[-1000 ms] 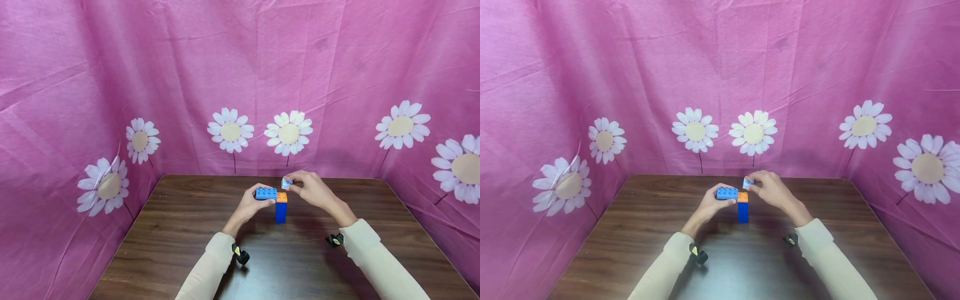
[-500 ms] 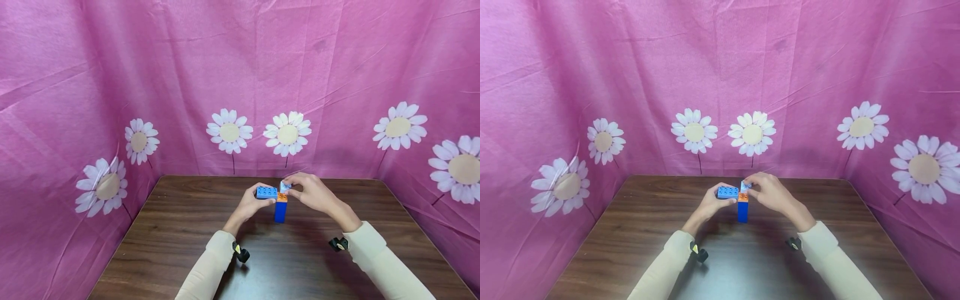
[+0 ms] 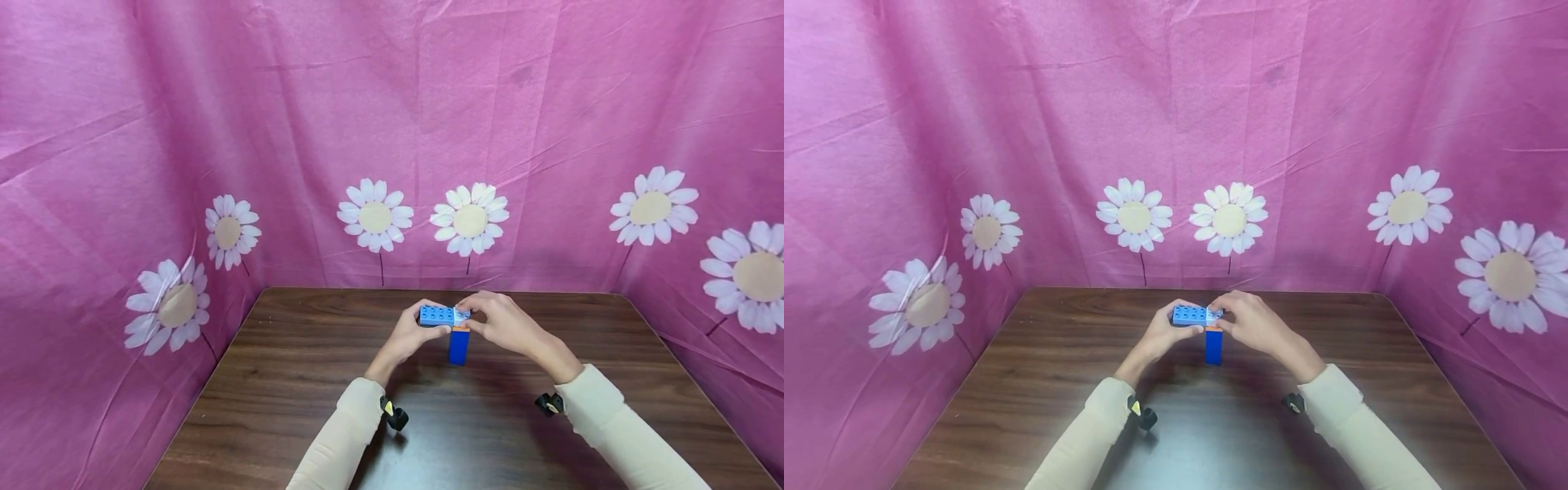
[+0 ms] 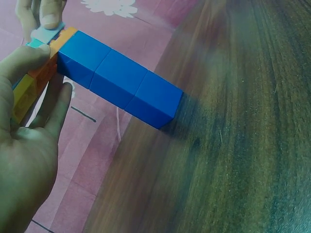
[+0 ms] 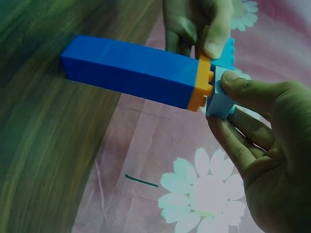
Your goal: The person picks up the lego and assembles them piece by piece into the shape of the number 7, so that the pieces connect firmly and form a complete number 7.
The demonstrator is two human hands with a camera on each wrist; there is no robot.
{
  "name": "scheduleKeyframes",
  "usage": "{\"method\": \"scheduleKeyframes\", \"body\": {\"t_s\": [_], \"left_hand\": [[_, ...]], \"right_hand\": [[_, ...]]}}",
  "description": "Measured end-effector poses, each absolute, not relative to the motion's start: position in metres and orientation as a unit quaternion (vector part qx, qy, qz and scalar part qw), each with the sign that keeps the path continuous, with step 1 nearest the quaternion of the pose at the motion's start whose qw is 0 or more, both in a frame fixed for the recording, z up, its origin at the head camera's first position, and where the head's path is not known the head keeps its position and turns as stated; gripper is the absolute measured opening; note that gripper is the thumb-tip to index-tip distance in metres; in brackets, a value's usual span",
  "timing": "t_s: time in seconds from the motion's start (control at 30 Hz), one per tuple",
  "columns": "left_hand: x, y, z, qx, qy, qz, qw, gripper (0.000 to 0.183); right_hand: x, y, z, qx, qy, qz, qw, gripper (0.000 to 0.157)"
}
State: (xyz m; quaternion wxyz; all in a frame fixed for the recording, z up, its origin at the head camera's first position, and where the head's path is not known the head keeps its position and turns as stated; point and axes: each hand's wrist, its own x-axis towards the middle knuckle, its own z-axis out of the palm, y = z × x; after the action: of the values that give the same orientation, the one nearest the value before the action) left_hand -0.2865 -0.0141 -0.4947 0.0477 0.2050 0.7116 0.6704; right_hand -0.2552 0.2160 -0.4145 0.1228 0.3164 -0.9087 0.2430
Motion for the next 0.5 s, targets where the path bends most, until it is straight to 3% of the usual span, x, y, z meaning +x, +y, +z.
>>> {"method": "scheduleKeyframes", "body": {"t_s": [0.5], "left_hand": [[-0.2863, -0.0139, -0.4962, 0.208, 0.706, 0.675, 0.05, 0.042]], "right_hand": [[-0.2533, 0.2123, -0.4152, 0.321, -0.911, 0.226, 0.126, 0.028]]}}
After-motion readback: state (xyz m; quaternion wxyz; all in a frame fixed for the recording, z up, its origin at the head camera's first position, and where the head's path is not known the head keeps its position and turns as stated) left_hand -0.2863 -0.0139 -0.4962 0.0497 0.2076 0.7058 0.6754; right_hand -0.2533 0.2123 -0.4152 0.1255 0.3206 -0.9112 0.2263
